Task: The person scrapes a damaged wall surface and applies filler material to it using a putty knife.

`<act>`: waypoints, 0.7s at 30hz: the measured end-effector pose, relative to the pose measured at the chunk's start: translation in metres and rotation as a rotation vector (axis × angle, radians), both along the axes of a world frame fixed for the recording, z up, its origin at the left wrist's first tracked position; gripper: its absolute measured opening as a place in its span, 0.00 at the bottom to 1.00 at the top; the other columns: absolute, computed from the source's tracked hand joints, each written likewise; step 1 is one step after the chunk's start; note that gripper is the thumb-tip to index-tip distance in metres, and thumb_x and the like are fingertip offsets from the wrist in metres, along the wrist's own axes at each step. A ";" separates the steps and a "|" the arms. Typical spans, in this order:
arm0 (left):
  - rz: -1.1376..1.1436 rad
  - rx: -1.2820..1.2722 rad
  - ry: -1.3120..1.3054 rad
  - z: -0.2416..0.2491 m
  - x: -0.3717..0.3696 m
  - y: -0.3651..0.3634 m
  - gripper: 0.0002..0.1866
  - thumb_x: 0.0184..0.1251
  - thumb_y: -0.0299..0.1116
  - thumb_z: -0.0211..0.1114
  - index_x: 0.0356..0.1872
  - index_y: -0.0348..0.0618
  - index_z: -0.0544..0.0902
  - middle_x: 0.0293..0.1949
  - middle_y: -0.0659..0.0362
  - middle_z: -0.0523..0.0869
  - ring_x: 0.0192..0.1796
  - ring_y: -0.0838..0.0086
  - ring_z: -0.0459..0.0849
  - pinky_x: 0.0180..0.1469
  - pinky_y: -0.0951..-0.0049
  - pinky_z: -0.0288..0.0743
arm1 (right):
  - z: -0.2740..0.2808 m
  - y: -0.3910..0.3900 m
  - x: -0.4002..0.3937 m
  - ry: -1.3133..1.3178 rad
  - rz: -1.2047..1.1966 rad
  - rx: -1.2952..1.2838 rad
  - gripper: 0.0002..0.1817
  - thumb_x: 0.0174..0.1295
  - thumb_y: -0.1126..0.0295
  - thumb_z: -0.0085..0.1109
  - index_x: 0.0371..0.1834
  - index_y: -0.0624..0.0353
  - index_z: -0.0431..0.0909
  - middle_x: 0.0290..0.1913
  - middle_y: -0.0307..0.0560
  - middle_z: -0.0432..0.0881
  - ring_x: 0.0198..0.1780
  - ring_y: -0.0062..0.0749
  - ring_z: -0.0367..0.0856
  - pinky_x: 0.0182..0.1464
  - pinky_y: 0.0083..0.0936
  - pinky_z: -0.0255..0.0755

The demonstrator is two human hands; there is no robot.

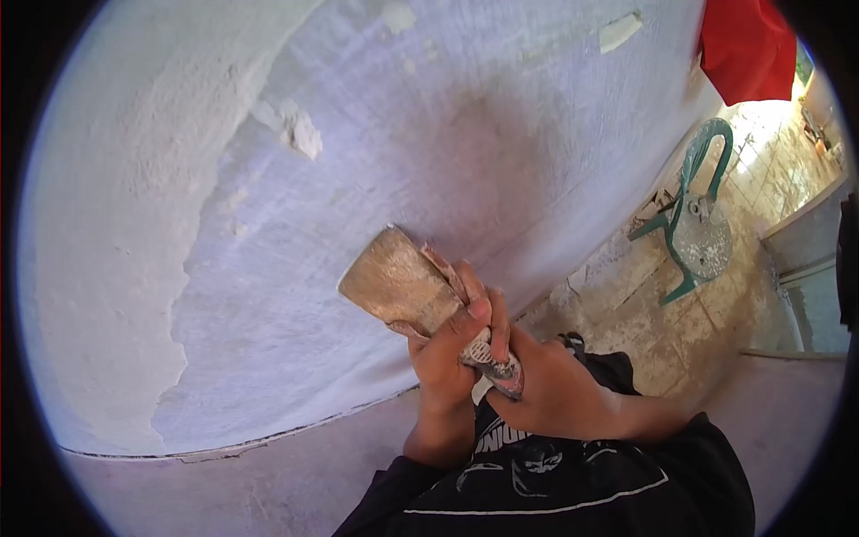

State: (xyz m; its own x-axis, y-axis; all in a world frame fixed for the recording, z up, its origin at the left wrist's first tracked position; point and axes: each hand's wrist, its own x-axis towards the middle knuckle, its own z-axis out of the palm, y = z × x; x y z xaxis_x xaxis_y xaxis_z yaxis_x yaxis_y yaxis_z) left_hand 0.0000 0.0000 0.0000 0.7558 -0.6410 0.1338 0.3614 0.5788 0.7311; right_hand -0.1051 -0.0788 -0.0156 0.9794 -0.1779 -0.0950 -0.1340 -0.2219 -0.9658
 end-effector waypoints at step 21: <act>0.130 0.174 -0.103 -0.008 -0.003 -0.011 0.11 0.63 0.21 0.57 0.44 0.41 0.67 0.27 0.60 0.71 0.19 0.74 0.72 0.23 0.76 0.67 | -0.026 -0.006 0.012 -0.108 -0.048 0.082 0.21 0.49 0.72 0.64 0.46 0.67 0.70 0.31 0.60 0.82 0.37 0.57 0.84 0.39 0.40 0.77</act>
State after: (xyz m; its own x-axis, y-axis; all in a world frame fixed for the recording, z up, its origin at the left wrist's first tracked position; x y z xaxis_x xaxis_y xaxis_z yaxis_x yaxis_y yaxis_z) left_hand -0.0032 -0.0114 -0.0082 0.8217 -0.5592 0.1099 0.2108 0.4773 0.8531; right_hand -0.0931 -0.0847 -0.0413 0.9752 -0.2211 -0.0053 -0.0365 -0.1374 -0.9898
